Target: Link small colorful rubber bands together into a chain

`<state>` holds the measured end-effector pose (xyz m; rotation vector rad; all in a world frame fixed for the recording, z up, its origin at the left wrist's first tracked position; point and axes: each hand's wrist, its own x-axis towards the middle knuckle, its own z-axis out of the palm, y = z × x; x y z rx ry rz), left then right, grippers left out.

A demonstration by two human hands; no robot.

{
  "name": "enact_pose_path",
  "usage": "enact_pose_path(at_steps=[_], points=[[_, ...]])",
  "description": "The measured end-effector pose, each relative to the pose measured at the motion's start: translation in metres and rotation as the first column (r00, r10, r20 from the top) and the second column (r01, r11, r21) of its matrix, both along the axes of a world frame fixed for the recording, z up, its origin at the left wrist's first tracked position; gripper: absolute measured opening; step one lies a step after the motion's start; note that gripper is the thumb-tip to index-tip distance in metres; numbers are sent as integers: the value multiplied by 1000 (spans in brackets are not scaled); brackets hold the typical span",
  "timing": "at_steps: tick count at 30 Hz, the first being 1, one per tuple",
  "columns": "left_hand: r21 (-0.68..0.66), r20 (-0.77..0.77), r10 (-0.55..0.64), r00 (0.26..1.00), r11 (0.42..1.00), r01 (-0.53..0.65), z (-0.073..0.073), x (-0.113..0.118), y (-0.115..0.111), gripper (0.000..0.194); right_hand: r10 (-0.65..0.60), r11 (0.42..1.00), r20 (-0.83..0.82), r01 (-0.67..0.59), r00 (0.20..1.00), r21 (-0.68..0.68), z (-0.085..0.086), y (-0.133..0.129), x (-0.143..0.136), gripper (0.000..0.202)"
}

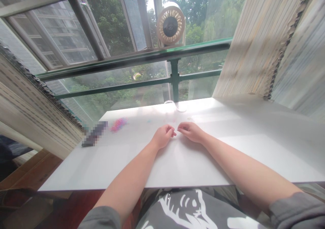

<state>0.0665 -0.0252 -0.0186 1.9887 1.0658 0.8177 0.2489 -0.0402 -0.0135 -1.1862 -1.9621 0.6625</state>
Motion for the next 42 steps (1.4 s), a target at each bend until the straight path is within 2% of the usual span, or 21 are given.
enact_pose_path(at_steps=[3, 7, 11, 14, 21, 26, 42], points=[[-6, -8, 0, 1000, 1000, 0, 1, 0, -1, 27, 17, 1000, -47, -18, 999, -10, 0, -2, 0, 14], [-6, -18, -5, 1000, 1000, 4, 3, 1, -4, 28, 54, 998, -73, -56, 996, -13, -2, -3, -2, 21], [-2, -31, -1, 1000, 1000, 1, 4, 1, -4, 30, 41, 999, -32, -41, 999, -4, -4, 0, -4, 9], [-1, -39, -1, 999, 1000, 1, 4, 1, -4, 30, 29, 1000, -31, -29, 999, 3, -5, 1, -3, 9], [5, -40, 2, 999, 1000, -2, 3, 1, -4, 29, 93, 995, -77, -94, 993, -12, -2, -4, -5, 21], [-13, -45, -12, 999, 1000, 12, 2, 1, -3, 29, 31, 999, -16, -31, 999, 9, -1, -3, -6, 9], [-16, -48, 18, 999, 1000, -18, 8, 1, -7, 28, 18, 999, -2, -17, 1000, 36, 0, -2, -2, 13]])
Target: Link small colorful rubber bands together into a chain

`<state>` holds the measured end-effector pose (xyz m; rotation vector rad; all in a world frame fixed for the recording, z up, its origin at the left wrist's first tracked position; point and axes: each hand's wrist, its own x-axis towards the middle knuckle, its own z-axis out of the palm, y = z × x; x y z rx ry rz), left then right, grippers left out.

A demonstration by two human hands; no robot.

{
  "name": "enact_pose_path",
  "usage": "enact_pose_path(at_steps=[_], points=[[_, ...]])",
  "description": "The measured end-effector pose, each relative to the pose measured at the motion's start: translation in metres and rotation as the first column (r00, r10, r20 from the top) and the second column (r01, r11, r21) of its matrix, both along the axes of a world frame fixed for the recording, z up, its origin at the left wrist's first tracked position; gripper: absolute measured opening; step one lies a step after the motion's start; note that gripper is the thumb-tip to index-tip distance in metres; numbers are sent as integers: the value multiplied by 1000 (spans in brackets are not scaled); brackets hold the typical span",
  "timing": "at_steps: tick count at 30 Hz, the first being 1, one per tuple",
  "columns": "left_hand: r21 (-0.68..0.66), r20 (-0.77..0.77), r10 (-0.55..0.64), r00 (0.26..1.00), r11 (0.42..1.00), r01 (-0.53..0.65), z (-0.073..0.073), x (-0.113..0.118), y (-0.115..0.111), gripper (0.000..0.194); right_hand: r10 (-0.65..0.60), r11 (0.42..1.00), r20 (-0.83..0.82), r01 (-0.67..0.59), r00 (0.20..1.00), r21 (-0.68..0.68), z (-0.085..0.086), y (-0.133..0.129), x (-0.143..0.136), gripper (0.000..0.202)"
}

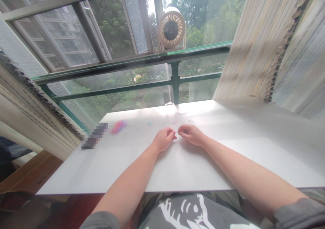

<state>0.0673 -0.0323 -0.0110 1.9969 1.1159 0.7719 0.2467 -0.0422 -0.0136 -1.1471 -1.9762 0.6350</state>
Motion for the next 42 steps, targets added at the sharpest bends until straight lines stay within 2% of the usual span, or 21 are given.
enact_pose_path(at_steps=[11, 16, 28, 33, 37, 42], points=[[-19, 102, -24, 994, 999, 26, -8, 0, 6, 29, -19, 1000, -17, 19, 1000, -3, -1, 1, 0, 14], [-15, 85, -58, 995, 998, 59, -5, -1, 4, 28, -16, 1000, -15, 16, 1000, 1, -2, 2, 0, 13], [88, 28, 20, 999, 996, -22, -4, 0, 4, 23, -10, 1000, -17, 10, 1000, -16, 1, -1, 0, 12], [87, 44, 52, 998, 995, -55, -4, 1, 4, 23, 40, 997, -48, -43, 998, -58, 2, -3, 0, 15], [77, 49, 43, 998, 996, -47, -3, 0, 4, 22, 14, 998, -36, -16, 999, -60, 2, -3, 0, 18], [58, 49, 49, 998, 997, -52, -2, 1, 2, 23, 9, 999, -23, -10, 1000, -44, 2, -2, 0, 12]])
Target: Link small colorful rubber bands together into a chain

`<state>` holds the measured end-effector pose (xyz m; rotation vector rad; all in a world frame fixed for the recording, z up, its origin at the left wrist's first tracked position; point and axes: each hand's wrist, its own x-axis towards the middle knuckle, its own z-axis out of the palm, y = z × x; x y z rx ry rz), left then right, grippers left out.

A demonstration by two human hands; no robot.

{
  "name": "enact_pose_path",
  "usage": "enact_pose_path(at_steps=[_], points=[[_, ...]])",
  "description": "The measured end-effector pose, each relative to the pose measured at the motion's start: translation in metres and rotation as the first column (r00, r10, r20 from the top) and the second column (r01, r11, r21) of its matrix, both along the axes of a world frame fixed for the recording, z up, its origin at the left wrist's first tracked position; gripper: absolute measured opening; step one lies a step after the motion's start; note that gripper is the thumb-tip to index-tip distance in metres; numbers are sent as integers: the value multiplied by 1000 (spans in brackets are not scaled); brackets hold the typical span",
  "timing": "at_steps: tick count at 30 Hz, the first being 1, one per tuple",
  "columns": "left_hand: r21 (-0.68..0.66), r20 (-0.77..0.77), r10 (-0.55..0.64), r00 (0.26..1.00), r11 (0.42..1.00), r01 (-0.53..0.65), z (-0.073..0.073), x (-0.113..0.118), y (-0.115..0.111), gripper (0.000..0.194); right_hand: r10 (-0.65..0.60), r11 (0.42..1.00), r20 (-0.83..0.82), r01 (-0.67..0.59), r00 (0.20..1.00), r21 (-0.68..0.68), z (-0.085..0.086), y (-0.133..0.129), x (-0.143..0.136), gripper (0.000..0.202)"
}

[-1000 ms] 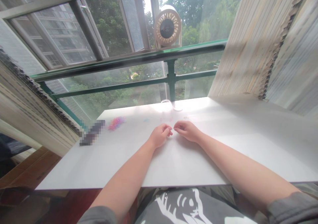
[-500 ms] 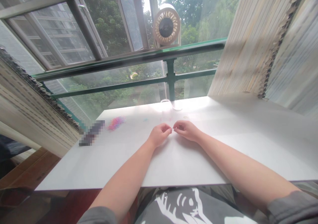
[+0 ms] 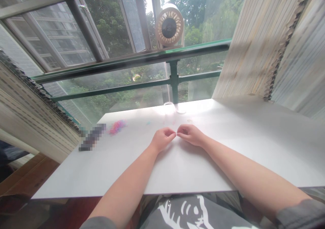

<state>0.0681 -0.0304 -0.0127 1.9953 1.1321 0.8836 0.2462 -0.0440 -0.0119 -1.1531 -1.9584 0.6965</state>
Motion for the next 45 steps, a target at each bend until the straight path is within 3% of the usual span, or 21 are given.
enact_pose_path(at_steps=[13, 22, 35, 45], points=[[44, -18, -12, 1000, 999, 13, 4, 0, -6, 26, -22, 1000, 3, 22, 1000, 7, -2, 0, 0, 10], [134, -78, -26, 997, 990, 37, 8, 1, -7, 17, -22, 1000, 22, 21, 1000, 11, -1, 0, -1, 11], [74, -15, 45, 999, 996, -44, 0, -4, 2, 20, -33, 999, -6, 33, 999, -17, -2, 0, 0, 11], [34, -54, 12, 998, 999, -10, 2, 0, -3, 20, -32, 999, -12, 31, 999, -11, -11, 3, -3, 8]])
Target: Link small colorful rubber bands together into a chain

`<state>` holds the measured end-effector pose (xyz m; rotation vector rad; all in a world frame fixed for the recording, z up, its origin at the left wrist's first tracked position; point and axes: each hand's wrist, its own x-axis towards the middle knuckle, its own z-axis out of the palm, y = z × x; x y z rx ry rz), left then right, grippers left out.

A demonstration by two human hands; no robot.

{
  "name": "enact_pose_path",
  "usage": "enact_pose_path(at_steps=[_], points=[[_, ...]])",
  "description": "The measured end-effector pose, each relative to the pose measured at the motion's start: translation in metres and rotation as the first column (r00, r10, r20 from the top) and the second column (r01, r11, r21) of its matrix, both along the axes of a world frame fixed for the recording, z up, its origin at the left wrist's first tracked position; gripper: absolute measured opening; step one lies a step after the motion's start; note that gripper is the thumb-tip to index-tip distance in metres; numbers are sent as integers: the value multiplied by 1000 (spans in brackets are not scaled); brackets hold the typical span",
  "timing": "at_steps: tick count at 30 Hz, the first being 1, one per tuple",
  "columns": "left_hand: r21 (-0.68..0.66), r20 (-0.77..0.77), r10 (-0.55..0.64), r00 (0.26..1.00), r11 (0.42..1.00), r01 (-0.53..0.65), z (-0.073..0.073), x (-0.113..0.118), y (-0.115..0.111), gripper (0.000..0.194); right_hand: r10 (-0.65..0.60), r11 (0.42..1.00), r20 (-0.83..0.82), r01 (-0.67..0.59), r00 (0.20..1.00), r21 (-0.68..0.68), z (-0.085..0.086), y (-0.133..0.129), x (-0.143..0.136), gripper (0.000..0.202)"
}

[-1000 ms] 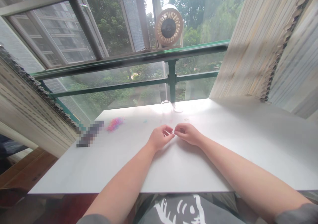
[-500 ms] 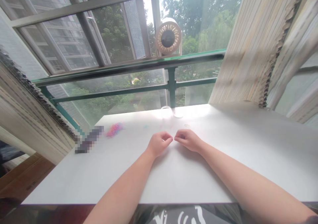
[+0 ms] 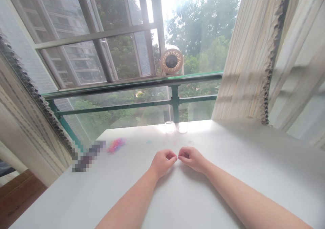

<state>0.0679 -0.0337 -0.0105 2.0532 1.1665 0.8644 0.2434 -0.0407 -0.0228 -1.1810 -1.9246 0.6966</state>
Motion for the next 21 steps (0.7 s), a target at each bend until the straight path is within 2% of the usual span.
enact_pose_path(at_steps=[11, 21], points=[[-2, -10, -10, 1000, 1000, 10, 0, -2, 1, 21, -24, 1000, -9, 24, 1000, -6, -2, 1, -2, 5], [10, -22, -32, 999, 999, 32, -2, -1, 2, 20, 7, 1000, 13, -7, 1000, 2, -6, 3, -2, 3]])
